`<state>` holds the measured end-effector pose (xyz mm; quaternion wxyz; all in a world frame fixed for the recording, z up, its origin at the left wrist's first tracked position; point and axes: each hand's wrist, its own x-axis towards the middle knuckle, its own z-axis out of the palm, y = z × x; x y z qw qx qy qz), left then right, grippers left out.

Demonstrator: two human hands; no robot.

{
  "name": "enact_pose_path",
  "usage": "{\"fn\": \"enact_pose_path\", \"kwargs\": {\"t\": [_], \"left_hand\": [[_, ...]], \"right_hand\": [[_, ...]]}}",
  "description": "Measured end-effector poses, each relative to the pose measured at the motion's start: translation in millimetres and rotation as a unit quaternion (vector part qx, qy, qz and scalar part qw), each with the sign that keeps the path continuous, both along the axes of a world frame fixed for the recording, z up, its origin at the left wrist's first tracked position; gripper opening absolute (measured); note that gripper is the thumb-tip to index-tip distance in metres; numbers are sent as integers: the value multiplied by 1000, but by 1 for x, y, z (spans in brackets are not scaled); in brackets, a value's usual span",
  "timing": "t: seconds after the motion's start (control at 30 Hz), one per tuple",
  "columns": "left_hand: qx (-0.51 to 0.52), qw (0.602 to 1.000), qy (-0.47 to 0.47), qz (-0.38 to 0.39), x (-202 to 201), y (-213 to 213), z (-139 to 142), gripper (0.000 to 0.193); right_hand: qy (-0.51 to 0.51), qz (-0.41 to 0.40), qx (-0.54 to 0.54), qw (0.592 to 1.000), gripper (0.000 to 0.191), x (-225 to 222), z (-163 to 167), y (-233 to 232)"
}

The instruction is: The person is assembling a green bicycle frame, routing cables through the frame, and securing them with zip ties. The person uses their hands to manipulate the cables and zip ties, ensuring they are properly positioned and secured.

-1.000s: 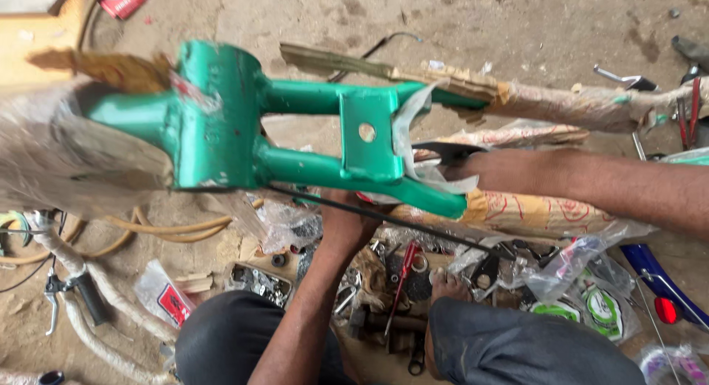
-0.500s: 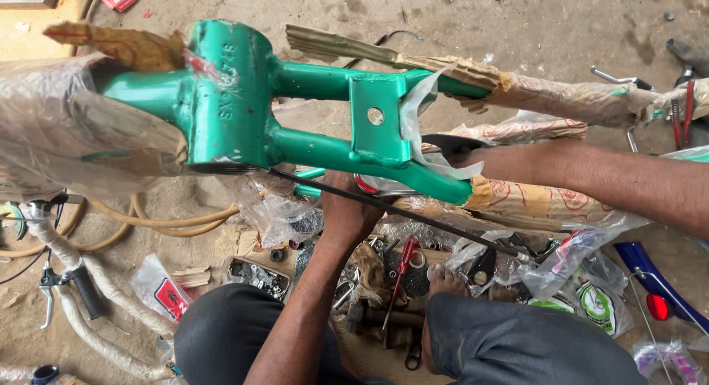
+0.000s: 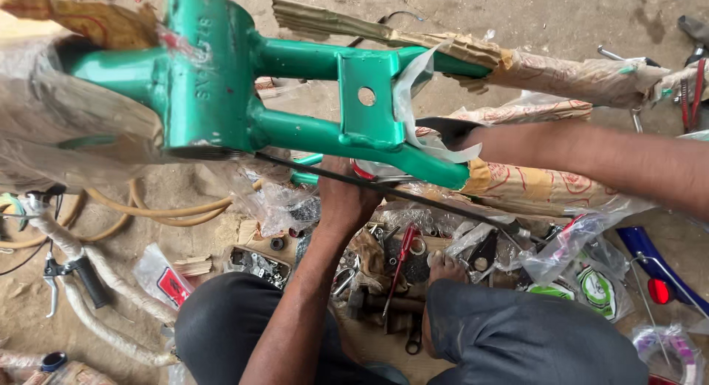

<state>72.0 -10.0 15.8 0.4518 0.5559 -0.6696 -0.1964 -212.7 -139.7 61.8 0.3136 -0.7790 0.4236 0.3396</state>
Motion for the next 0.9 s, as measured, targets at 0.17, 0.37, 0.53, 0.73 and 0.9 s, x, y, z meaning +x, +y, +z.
{"fn": "enact_pose_path", "kwargs": {"t": [0.17, 0.37, 0.53, 0.73, 0.9], "left_hand": [[27, 998, -42, -31, 3, -1, -4, 46], [-50, 999, -10, 1, 3, -2, 6, 53], [-29, 999, -15, -7, 1, -1, 10, 53], [15, 999, -23, -29, 4, -4, 9, 39], [-4, 999, -14, -30, 3, -3, 6, 43]], "right_hand": [[-115, 77, -25, 990, 44, -2, -5, 5], [-81, -80, 113, 987, 45, 10, 15, -4], [-81, 59, -3, 995, 47, 10, 16, 12], [32, -3, 43, 999, 48, 10, 13, 0], [10, -192, 185, 964, 46, 9, 8, -18]]}}
